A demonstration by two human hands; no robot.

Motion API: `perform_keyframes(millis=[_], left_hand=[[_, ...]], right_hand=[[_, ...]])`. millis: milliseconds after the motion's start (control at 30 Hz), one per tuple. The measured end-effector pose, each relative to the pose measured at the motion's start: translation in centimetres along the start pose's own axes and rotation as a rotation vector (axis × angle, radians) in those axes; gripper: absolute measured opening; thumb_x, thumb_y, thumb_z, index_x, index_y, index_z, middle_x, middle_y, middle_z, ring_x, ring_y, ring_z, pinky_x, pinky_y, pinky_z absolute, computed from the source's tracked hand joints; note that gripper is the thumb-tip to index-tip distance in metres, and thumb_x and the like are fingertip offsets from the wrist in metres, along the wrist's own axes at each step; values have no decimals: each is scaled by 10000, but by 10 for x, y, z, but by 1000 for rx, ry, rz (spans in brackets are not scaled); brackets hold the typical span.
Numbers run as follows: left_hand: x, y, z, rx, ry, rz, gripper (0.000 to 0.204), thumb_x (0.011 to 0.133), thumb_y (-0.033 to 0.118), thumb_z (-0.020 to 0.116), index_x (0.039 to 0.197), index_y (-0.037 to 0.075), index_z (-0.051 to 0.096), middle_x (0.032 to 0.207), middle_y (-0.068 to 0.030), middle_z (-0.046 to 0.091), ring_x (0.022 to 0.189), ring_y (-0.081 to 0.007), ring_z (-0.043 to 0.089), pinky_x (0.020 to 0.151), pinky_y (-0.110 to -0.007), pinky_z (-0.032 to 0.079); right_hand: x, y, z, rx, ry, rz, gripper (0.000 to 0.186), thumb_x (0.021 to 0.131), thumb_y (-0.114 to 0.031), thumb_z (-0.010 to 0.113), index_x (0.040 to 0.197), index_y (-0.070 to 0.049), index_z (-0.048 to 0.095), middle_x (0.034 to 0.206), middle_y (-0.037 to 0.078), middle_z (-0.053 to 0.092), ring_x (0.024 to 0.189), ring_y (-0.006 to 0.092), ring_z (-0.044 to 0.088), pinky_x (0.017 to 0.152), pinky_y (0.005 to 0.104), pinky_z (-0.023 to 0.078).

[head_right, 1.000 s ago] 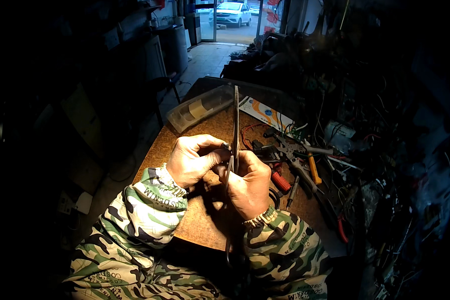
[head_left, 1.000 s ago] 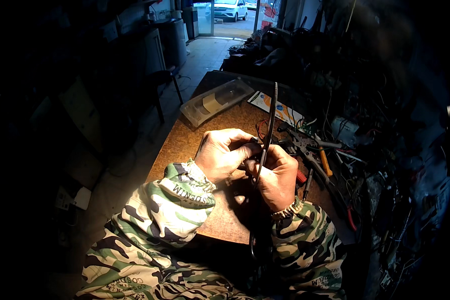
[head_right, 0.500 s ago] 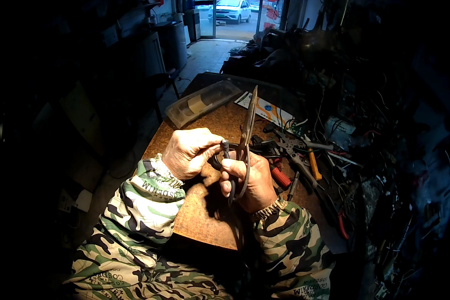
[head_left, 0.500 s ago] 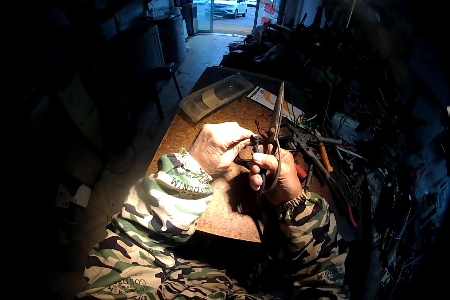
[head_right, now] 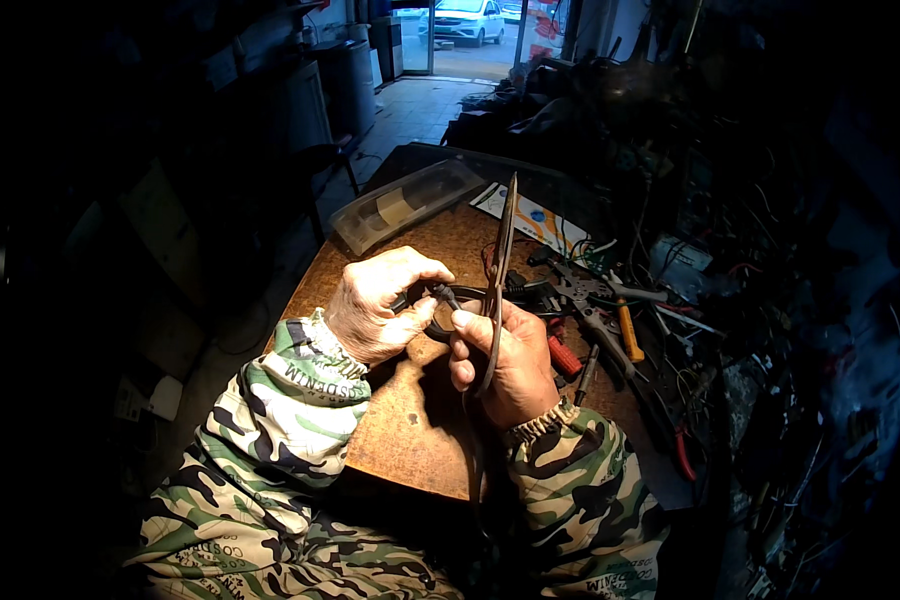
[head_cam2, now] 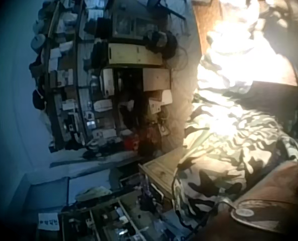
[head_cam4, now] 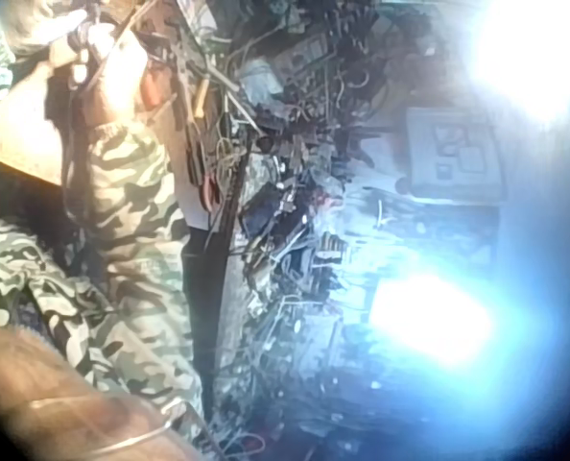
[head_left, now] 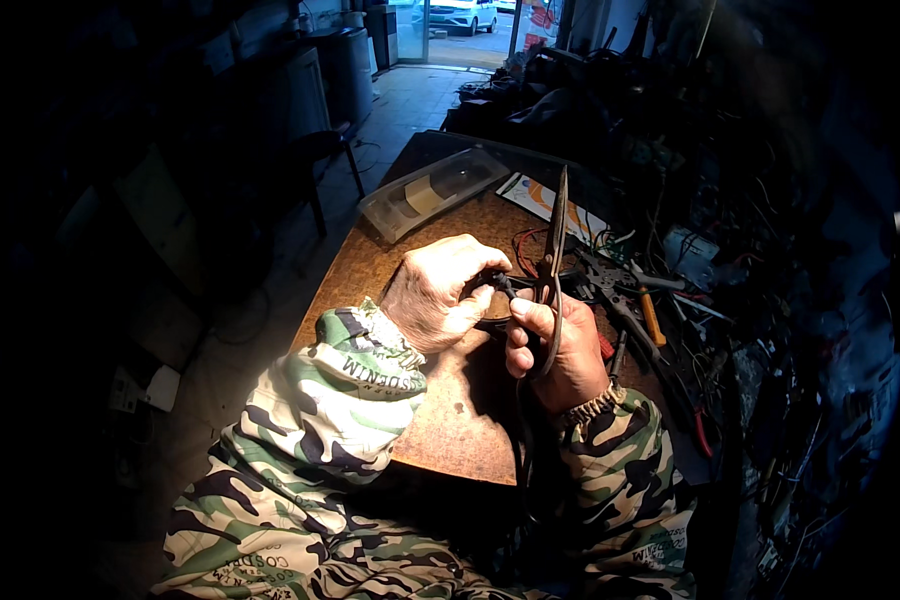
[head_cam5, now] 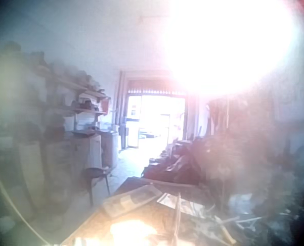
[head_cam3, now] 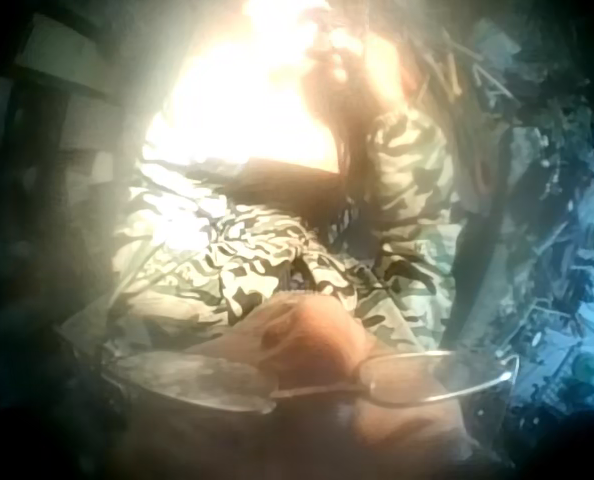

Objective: The person strips the outer insulation from a black electrical cord using pliers, then uses a knife to trim the inner wires. They insert the wires into a small orange connector and crimp it with pliers. The person repeats this process on the other end of the cord.

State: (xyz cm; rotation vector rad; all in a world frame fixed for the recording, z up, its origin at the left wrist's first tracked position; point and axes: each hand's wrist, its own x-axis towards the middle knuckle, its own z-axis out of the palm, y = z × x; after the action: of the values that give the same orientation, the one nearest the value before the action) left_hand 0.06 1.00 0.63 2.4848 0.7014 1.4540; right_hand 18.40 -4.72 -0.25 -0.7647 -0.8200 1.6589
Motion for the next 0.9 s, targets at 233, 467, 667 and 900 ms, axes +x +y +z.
perform_keyframes(millis=[233,467,667,900], left_hand=[[-3,6,-2,-95,-268,-302,208,776,51,662,957,-13,584,798,-167,626,666,-299,658,592,-385,520],[-3,-20,-29,-616,-891,-42,186,959,143,606,1082,6,633,869,-114,674,753,-202,642,689,-342,516],[-16,-8,-38,-580,-1137,-297,249,996,269,605,959,32,670,701,-90,650,559,-221,610,525,-374,473],[-45,14,-46,-813,-659,-186,334,937,127,692,1247,6,657,833,-96,734,667,-198,705,599,-318,562]], right_hand=[[0,9,-8,-381,11,-125,99,891,-32,691,944,4,616,684,25,581,503,73,515,432,224,423],[-8,16,-5,-932,-276,-321,210,802,-91,733,945,32,641,720,163,627,632,205,611,629,342,496],[-19,7,-1,-909,-407,-155,229,823,-119,754,953,23,629,769,188,643,676,258,649,640,357,498],[-20,15,-2,-686,-610,18,179,875,-95,729,991,-12,621,726,22,543,700,96,496,634,287,444]])
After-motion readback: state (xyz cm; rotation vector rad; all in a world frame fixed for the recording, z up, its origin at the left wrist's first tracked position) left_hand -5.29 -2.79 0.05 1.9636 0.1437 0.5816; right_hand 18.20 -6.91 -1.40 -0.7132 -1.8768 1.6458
